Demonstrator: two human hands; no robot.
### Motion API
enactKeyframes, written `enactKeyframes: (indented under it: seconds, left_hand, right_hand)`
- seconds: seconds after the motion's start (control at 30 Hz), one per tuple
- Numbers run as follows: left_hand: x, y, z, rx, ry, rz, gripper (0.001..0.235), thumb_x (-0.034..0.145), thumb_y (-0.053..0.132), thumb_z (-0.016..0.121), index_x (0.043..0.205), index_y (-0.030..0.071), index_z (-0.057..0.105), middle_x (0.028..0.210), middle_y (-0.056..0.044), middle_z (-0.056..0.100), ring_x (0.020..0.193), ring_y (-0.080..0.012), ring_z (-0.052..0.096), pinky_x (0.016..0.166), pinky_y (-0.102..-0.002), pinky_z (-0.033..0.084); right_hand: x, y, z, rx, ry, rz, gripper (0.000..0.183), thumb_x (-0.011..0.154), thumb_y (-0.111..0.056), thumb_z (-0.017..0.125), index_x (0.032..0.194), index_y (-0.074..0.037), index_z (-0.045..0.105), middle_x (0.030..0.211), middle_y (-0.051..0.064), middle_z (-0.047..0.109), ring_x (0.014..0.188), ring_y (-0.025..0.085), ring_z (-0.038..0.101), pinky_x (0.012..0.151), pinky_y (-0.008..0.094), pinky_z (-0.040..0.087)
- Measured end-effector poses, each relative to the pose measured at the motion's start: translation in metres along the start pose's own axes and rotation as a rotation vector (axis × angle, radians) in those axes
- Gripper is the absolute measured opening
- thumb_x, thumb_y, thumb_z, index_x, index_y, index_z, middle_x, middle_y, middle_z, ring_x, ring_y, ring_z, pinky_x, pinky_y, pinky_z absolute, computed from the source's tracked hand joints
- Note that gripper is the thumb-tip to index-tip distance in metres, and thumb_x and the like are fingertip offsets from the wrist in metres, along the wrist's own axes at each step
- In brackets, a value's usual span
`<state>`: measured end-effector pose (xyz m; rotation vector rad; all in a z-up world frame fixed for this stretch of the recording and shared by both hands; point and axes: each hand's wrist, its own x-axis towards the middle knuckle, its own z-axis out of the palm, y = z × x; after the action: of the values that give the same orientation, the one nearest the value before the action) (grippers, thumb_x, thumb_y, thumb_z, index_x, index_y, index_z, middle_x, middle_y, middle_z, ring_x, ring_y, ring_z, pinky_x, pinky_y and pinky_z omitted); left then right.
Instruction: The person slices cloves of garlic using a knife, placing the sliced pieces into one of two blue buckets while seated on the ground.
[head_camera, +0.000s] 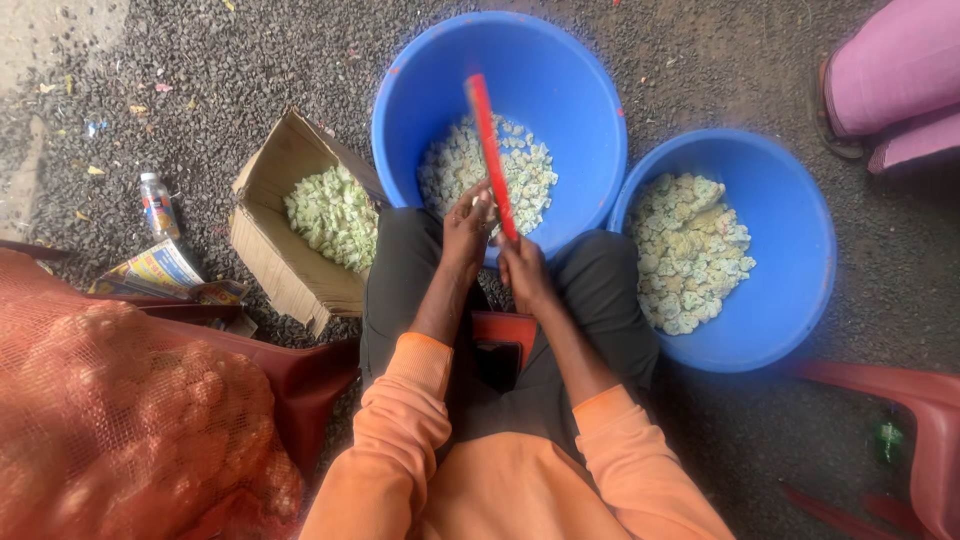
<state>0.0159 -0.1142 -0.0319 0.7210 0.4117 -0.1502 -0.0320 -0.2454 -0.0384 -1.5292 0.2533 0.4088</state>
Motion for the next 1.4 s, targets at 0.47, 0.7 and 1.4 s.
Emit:
enactKeyframes:
  seconds: [0.47, 0.7, 1.4]
  left_hand:
    - [0.007, -0.044, -0.022, 0.174, 0.010, -0.069, 0.029, 0.116, 0.032, 0.051, 0.130, 0.006, 0.049, 0.108, -0.013, 0.047, 0.097, -0.0236, 0.051, 0.094, -0.045, 0.058]
    - [-0.013, -0.004, 0.000, -0.033, -0.017, -0.078, 0.052, 0.106, 0.052, 0.038, 0.120, 0.005, 0.055, 0.100, -0.009, 0.062, 0.097, -0.0218, 0.063, 0.091, -0.038, 0.054]
    - [-0.023, 0.034, -0.021, 0.013, 0.097, -0.183, 0.092, 0.092, 0.055, 0.062, 0.164, 0.024, 0.015, 0.161, -0.018, 0.022, 0.151, -0.0435, 0.027, 0.118, -0.061, 0.038]
  right_hand:
    - [-0.008, -0.033, -0.004, -0.299, 0.231, -0.563, 0.023, 0.104, -0.018, 0.066, 0.116, 0.001, 0.063, 0.094, 0.007, 0.073, 0.078, 0.018, 0.069, 0.066, 0.036, 0.054]
    - [-0.043, -0.058, 0.008, -0.691, 0.103, -0.307, 0.028, 0.103, -0.028, 0.060, 0.097, 0.000, 0.058, 0.065, 0.018, 0.063, 0.059, 0.037, 0.066, 0.056, 0.047, 0.045]
    - [-0.046, -0.064, -0.004, 0.211, 0.057, -0.042, 0.037, 0.105, -0.037, 0.067, 0.082, -0.012, 0.051, 0.063, -0.005, 0.044, 0.051, 0.005, 0.042, 0.046, 0.026, 0.034]
